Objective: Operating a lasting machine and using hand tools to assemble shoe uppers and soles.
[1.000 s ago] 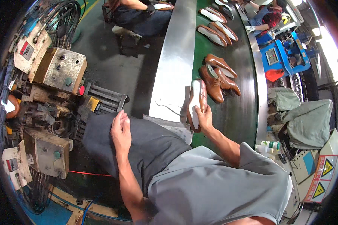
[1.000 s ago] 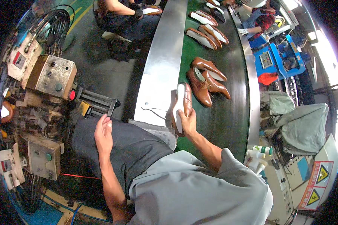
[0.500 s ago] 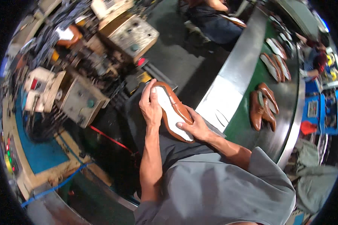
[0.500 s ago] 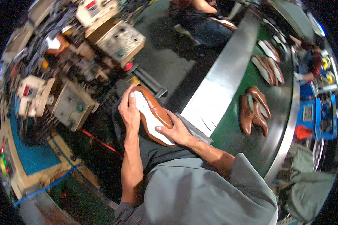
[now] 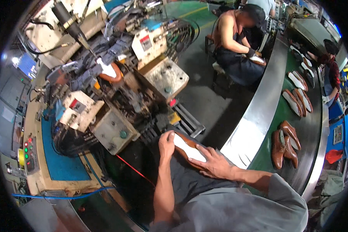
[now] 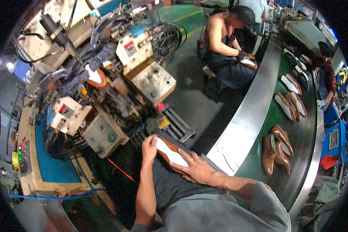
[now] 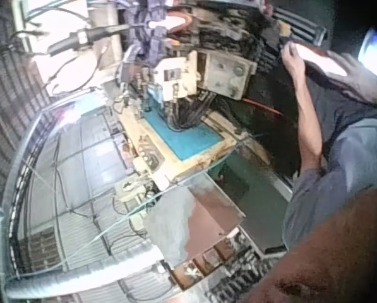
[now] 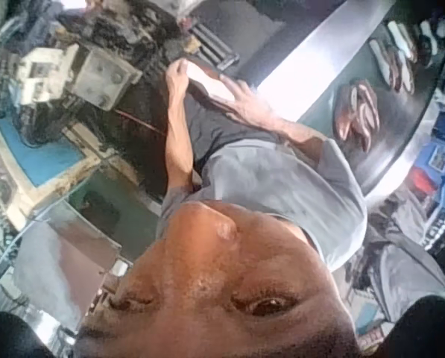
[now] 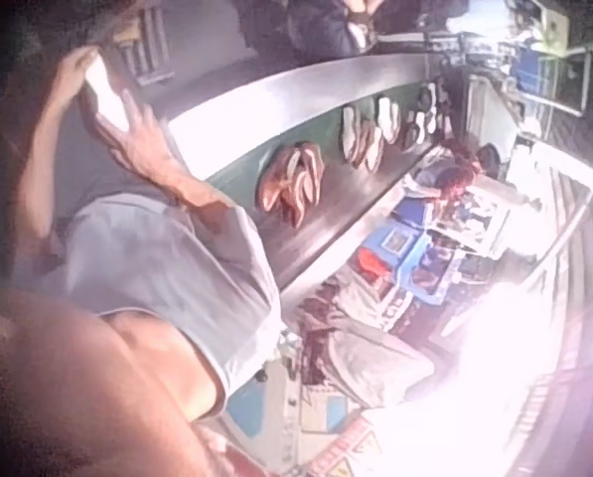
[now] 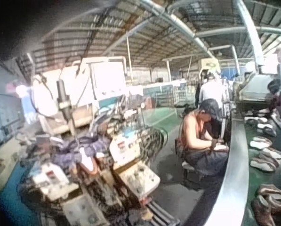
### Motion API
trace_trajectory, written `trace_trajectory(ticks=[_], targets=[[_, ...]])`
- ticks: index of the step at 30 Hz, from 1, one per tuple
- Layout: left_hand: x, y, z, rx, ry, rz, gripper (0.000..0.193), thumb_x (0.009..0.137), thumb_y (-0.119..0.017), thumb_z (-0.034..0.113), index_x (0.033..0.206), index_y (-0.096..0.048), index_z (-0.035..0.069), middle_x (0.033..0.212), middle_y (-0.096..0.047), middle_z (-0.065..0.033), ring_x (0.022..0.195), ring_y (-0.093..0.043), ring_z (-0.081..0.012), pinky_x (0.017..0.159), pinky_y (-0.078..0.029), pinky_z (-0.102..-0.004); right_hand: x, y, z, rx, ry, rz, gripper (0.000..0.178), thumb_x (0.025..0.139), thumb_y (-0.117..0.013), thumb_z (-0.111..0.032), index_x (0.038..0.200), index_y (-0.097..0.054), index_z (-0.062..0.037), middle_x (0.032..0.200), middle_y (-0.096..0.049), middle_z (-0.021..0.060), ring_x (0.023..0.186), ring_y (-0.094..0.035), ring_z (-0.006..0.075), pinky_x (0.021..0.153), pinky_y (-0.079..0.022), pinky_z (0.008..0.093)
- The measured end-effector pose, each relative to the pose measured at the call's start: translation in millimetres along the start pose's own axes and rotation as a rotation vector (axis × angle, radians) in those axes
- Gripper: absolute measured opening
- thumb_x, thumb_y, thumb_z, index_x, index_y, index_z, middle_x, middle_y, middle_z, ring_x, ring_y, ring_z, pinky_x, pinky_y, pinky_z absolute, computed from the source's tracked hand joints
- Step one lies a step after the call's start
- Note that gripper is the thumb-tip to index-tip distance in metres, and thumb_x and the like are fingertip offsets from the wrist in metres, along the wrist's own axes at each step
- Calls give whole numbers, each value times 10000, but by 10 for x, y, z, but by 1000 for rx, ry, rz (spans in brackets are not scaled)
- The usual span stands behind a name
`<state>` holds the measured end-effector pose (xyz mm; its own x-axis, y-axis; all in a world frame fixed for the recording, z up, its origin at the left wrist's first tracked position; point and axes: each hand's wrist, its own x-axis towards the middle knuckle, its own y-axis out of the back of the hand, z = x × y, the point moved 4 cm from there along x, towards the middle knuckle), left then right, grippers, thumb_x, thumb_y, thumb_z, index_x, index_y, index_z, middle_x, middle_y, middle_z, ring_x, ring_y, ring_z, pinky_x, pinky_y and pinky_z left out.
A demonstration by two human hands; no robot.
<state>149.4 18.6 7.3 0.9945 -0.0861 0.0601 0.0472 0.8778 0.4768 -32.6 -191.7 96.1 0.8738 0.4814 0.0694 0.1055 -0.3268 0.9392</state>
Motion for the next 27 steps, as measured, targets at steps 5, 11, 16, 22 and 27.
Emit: trace_trajectory(ticks=[5,11,16,22,27], targets=[[75,42,74,106,-116,-77,283,1083,-652,194,1273,-796,42,1118,-785,-247,1112,-754,-446,959,-581,-476,-13,-98,90,-99,37,-6,944,893,-877,-297,1692,-421,-510,1756,-255,323,1296,-568,525,1049,-626,549],[123,172,220,106,-209,-181,279,1079,-653,134,1297,-792,31,1168,-771,-224,1114,-738,-437,1003,-567,-475,43,-49,155,-60,102,-55,832,935,-834,-314,1654,-479,-536,1749,-272,328,1237,-617,529,953,-668,565],[147,312,180,215,-235,-323,259,1055,-689,120,1257,-808,10,1084,-756,-228,1039,-745,-415,922,-576,-482,149,11,210,-14,106,-160,803,961,-800,-325,1649,-467,-572,1764,-257,320,1243,-623,530,949,-671,568],[340,625,-114,3,-170,-199,371,1102,-660,148,1417,-688,-45,1416,-720,-274,1358,-682,-398,1153,-519,-444,155,42,340,181,8,-117,737,960,-785,-292,1639,-548,-454,1736,-278,363,1271,-601,550,1021,-626,597],[1202,1625,-109,-253,-87,477,624,1146,-641,312,1589,-507,-107,1548,-639,-256,1415,-627,-377,1203,-466,-446,257,340,537,179,-125,188,894,817,-853,-201,1630,-568,-443,1727,-290,365,1257,-593,521,1051,-591,615]])
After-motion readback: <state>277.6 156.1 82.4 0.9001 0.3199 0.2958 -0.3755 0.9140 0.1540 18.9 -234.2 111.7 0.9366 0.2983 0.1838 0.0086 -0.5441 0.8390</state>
